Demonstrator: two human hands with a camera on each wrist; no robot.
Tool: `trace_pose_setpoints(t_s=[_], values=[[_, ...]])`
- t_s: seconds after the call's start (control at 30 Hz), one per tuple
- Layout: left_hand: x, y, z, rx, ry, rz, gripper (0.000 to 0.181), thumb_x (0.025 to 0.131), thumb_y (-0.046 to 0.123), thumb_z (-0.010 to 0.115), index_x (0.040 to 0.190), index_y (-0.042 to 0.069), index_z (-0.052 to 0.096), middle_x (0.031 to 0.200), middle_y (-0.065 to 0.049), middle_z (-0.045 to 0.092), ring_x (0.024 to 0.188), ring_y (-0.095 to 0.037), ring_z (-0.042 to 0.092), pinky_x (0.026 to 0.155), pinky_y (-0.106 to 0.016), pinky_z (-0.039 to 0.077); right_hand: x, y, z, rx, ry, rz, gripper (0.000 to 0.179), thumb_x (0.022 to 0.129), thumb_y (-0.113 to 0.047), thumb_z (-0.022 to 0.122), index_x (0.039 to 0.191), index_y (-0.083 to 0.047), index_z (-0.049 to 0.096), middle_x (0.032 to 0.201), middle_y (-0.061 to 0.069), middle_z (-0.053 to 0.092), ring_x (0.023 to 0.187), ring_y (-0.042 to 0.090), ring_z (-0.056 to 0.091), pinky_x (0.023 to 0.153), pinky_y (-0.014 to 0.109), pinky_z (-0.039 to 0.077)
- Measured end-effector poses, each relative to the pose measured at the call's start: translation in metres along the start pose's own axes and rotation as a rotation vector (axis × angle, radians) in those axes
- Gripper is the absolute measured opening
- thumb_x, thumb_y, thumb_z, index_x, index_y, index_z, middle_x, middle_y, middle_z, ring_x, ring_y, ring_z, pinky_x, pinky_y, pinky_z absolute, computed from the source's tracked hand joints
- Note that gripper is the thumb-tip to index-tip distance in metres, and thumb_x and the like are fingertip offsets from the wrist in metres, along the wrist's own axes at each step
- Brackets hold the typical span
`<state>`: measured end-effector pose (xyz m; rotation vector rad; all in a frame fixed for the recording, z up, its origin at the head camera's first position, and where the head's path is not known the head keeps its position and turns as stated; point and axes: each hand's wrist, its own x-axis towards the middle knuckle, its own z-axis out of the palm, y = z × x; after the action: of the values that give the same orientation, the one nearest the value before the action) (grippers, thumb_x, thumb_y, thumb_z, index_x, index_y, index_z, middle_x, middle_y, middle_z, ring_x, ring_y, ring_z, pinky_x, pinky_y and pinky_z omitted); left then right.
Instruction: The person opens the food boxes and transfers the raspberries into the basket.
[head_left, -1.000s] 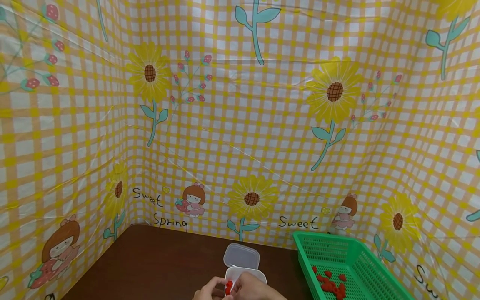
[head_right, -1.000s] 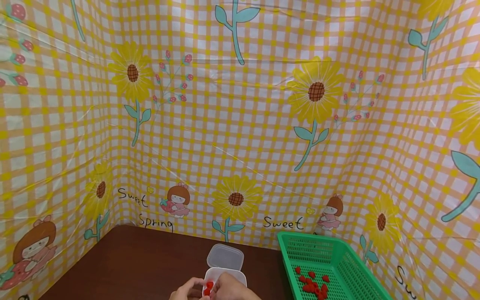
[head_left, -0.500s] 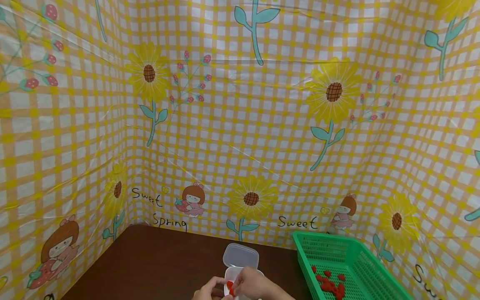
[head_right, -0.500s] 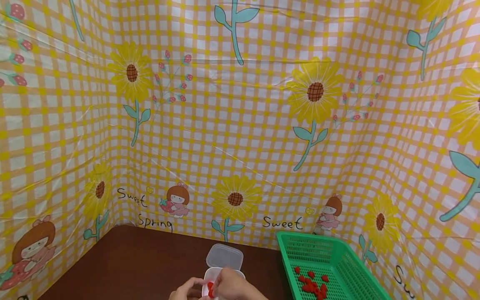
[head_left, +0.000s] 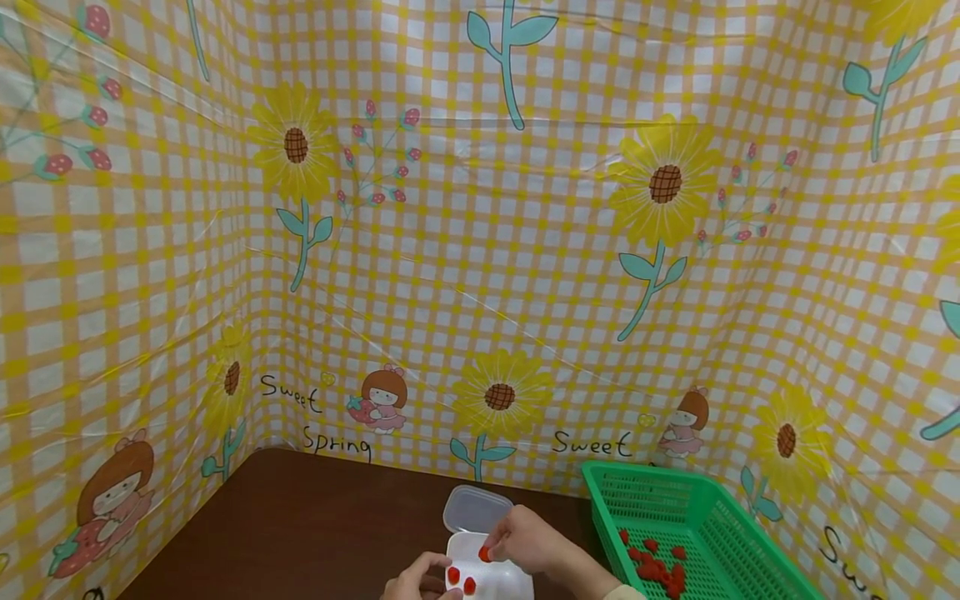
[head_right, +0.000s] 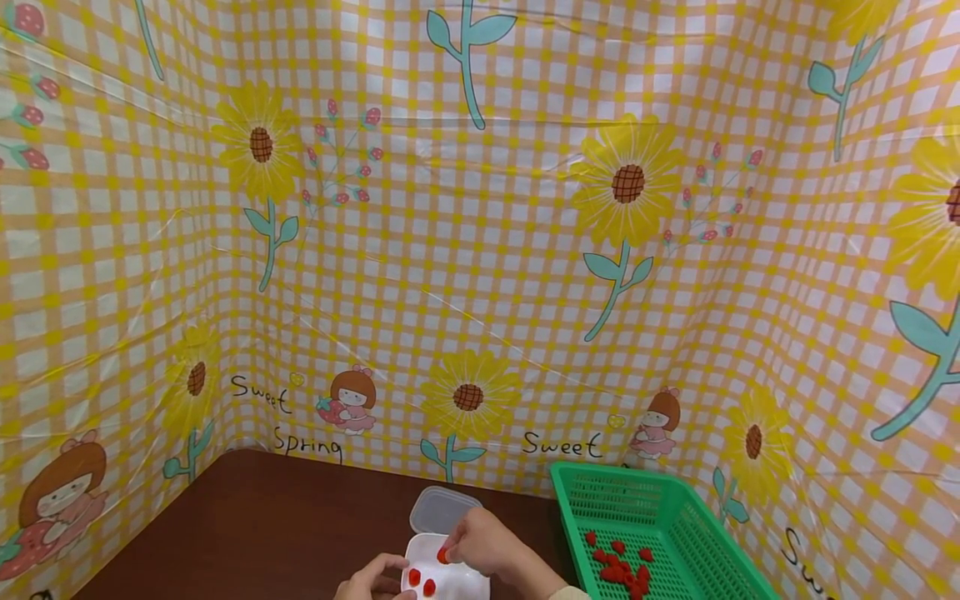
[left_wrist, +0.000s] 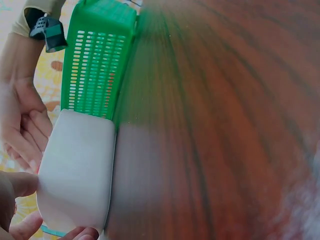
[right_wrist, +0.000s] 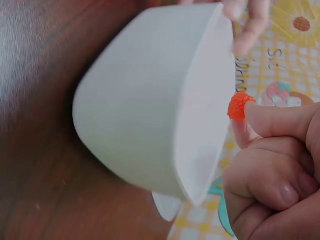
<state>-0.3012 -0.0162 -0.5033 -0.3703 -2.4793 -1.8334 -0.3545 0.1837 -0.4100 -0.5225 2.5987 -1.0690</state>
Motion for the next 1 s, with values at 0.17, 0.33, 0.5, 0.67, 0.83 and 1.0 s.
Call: trace_pose_setpoints(t_s=[0.17, 0.33, 0.5, 0.67, 0.83, 1.0], values=[[0.001, 0.002, -0.001, 0.008, -0.007, -0.035, 0.047, 0.075, 0.042, 0.073, 0.106, 0.011, 0.057, 0.085, -0.008, 0.069, 0.074, -0.026, 0.066, 0.066, -0.046, 0.053, -0.004, 0.000, -0.019, 0.047, -0.002, 0.038, 0.008, 0.081, -0.005, 0.064, 0.082, -0.008, 0.071, 0.048, -0.006, 0.044, 0.037, 0.005, 0.020, 0.036, 0.020, 0.021], [0.001, 0.003, -0.001, 0.008, -0.004, -0.020, 0.046, 0.075, 0.039, 0.074, 0.106, 0.010, 0.057, 0.086, -0.008, 0.069, 0.074, -0.025, 0.066, 0.066, -0.045, 0.053, -0.011, 0.001, -0.037, 0.079, -0.006, 0.002, 0.011, 0.084, -0.005, 0.061, 0.088, -0.004, 0.071, 0.044, -0.009, 0.030, 0.038, 0.006, 0.015, 0.036, 0.021, 0.019], [0.000, 0.002, -0.001, -0.002, -0.001, 0.005, 0.043, 0.075, 0.036, 0.075, 0.105, 0.010, 0.057, 0.086, -0.008, 0.069, 0.075, -0.025, 0.067, 0.067, -0.045, 0.053, -0.016, 0.005, -0.057, 0.090, 0.012, -0.002, 0.015, 0.086, -0.005, 0.058, 0.096, 0.000, 0.068, 0.047, -0.009, 0.035, 0.040, 0.007, 0.013, 0.038, 0.022, 0.020], [0.000, 0.002, -0.001, -0.010, -0.007, 0.005, 0.045, 0.075, 0.037, 0.075, 0.106, 0.009, 0.057, 0.087, -0.008, 0.068, 0.075, -0.025, 0.066, 0.067, -0.045, 0.053, -0.020, 0.012, -0.076, 0.106, 0.031, 0.004, 0.016, 0.088, -0.006, 0.055, 0.096, -0.001, 0.068, 0.060, -0.004, 0.056, 0.041, 0.007, 0.011, 0.039, 0.022, 0.020], [-0.002, 0.004, -0.002, -0.020, -0.006, 0.004, 0.044, 0.076, 0.034, 0.075, 0.106, 0.008, 0.057, 0.086, -0.008, 0.069, 0.075, -0.024, 0.067, 0.067, -0.044, 0.053, -0.024, 0.018, -0.092, 0.087, 0.062, 0.022, 0.017, 0.089, -0.007, 0.055, 0.099, -0.001, 0.068, 0.067, -0.002, 0.061, 0.040, 0.007, 0.012, 0.039, 0.022, 0.021], [-0.002, 0.004, -0.001, -0.027, -0.005, 0.009, 0.044, 0.075, 0.034, 0.075, 0.106, 0.008, 0.057, 0.086, -0.008, 0.068, 0.075, -0.024, 0.066, 0.067, -0.044, 0.053, -0.029, 0.026, -0.105, 0.063, 0.109, 0.054, 0.018, 0.089, -0.009, 0.056, 0.101, -0.002, 0.068, 0.053, -0.008, 0.048, 0.038, 0.007, 0.013, 0.039, 0.022, 0.021]])
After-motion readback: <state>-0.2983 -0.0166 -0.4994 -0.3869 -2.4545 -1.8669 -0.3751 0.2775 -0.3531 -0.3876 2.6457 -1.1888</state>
